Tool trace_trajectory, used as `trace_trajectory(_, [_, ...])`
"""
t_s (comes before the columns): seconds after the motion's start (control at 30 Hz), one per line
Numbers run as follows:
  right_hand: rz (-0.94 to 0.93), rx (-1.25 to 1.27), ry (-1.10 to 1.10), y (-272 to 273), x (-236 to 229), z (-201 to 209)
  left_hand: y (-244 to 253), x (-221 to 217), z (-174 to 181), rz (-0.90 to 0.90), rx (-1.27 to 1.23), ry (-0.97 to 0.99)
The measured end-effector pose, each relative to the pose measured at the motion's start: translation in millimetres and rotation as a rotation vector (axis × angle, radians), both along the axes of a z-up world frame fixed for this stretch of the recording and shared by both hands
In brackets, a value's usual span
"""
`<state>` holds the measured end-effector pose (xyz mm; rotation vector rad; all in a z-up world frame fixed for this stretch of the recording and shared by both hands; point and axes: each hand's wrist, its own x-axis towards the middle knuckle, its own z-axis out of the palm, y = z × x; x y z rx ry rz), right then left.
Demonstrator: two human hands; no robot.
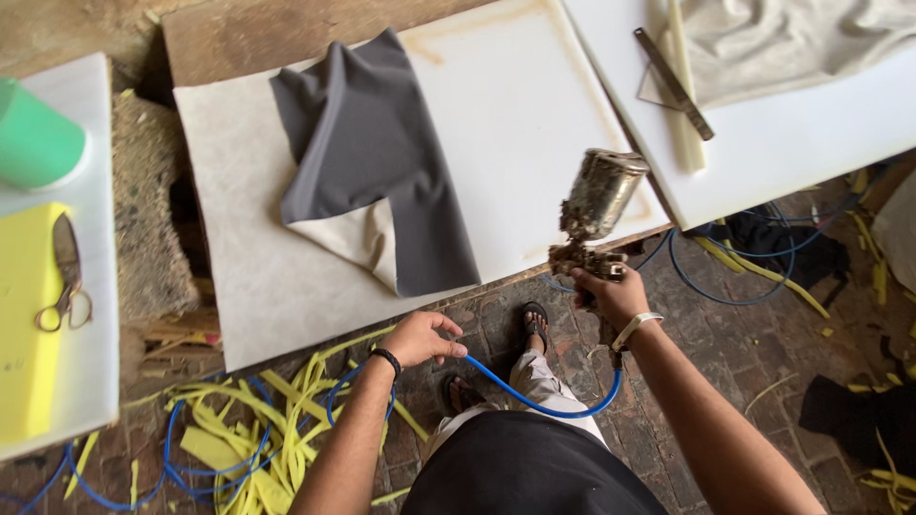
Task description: The person lays a beige fabric over a white foam board, trims the edges with a knife, sprays adhesive onto the foam, and adheres the fabric to the board. The person repeats the process with a second piece of fabric and foam.
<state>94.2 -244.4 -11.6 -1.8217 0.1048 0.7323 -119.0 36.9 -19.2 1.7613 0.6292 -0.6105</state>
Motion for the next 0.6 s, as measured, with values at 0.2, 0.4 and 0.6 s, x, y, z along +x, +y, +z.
trace_trajectory(0.2, [0.173,0.020,0.061,49,-4,5,19,-31,-6,0.082,-0.043,0.015])
trace_trajectory(0.4, [0.105,0.136,-0.110,102,46,23,33,-39,-13,0.250,0.047,-0.017])
trace_trajectory(0.6, [0.004,0.311,-0.311,149,115,48,37,-22,-12,0.445,0.068,-0.040])
